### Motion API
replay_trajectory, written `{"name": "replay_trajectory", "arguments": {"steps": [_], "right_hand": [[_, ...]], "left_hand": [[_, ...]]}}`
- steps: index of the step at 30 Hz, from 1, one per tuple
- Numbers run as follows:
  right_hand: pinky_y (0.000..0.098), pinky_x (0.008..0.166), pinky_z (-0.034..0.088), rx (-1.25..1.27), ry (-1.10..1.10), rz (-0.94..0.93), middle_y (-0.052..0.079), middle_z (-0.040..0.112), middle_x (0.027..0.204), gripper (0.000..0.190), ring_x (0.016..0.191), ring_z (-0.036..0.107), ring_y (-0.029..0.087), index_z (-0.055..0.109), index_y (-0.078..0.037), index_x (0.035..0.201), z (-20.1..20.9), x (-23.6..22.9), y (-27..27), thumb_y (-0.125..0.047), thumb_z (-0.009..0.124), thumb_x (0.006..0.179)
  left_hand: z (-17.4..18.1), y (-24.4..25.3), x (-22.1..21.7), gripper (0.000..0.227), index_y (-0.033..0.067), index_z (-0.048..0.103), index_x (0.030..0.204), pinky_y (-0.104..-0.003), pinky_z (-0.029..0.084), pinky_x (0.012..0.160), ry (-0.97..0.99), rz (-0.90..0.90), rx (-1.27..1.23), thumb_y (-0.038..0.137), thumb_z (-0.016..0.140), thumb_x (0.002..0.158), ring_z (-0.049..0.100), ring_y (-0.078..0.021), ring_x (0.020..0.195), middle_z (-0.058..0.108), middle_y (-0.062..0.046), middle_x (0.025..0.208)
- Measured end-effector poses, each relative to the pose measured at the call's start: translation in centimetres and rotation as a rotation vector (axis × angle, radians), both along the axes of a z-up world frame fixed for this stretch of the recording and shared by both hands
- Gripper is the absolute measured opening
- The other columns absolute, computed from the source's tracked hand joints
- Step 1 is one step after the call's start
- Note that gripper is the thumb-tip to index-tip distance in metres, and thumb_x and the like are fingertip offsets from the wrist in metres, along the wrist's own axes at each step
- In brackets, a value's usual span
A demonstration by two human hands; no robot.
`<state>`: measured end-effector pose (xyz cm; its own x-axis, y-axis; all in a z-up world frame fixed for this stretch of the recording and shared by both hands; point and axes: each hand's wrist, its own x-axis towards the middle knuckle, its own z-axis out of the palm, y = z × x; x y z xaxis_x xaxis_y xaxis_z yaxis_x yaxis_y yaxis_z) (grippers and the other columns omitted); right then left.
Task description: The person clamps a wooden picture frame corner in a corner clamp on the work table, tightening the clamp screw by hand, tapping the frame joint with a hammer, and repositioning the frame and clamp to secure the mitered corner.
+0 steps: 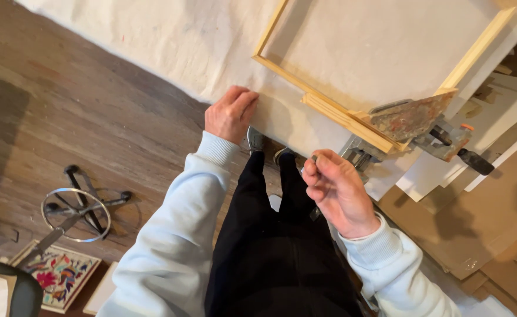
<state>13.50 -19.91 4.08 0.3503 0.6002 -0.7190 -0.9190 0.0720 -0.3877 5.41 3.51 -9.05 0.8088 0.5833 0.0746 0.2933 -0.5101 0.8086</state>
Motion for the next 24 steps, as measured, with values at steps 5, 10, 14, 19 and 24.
{"name": "replay_trajectory", "arguments": {"steps": [5, 10, 14, 19, 24], "right_hand": [[0.0276, 0.062, 0.052, -0.176, -0.329, 0.006, 0.007, 0.069, 0.092, 0.012, 0.079, 0.064, 0.013, 0.066, -0.002, 0.11, 0.0, 1.8, -5.9, -0.009, 0.063, 0.101], [0.0305, 0.077, 0.058, -0.504, -1.02, 0.113, 0.006, 0.07, 0.1, 0.01, 0.089, 0.067, 0.013, 0.066, 0.001, 0.112, -2.3, 6.9, -15.5, -0.001, 0.064, 0.102], [0.0322, 0.085, 0.055, -0.647, -1.326, 0.368, 0.009, 0.069, 0.103, 0.008, 0.094, 0.066, 0.018, 0.068, 0.001, 0.108, -2.6, 11.2, -17.9, 0.002, 0.069, 0.1], [0.0412, 0.086, 0.049, -0.459, -1.812, 0.755, 0.007, 0.064, 0.097, 0.019, 0.094, 0.061, 0.028, 0.073, -0.004, 0.098, -3.6, 16.2, -16.0, -0.001, 0.083, 0.082], [0.0407, 0.083, 0.045, -0.274, -1.893, 0.812, 0.002, 0.064, 0.095, 0.019, 0.089, 0.06, 0.023, 0.076, -0.007, 0.099, -4.8, 17.9, -16.5, -0.004, 0.085, 0.082]], "left_hand": [[-0.5, 0.6, 0.1, 0.025, 0.0074, 0.076, 0.113, -0.035, 0.06, 0.09, -0.148, -0.18, 0.37, 0.005, 0.068, 0.09, 0.072, -0.0241, 0.108, 0.074, -0.005, 0.116], [2.5, -1.9, 0.9, 0.025, 0.0067, 0.074, 0.12, -0.039, 0.056, 0.087, -0.139, -0.063, 0.453, 0.004, 0.077, 0.096, 0.069, -0.026, 0.103, 0.074, -0.008, 0.116], [4.2, -10.6, 2.8, 0.022, 0.0127, 0.076, 0.112, -0.039, 0.047, 0.072, -0.27, -0.068, 0.394, 0.006, 0.085, 0.093, 0.062, -0.0241, 0.083, 0.069, -0.003, 0.096], [6.1, -21.6, 8.7, 0.024, 0.0176, 0.074, 0.109, -0.043, 0.037, 0.088, -0.129, -0.26, 0.264, 0.016, 0.08, 0.086, 0.057, -0.0218, 0.095, 0.058, 0.002, 0.096], [4.4, -25.3, 9.9, 0.022, 0.0181, 0.073, 0.11, -0.045, 0.033, 0.094, -0.023, -0.225, 0.328, 0.019, 0.077, 0.088, 0.055, -0.0198, 0.102, 0.057, 0.003, 0.102]]}}
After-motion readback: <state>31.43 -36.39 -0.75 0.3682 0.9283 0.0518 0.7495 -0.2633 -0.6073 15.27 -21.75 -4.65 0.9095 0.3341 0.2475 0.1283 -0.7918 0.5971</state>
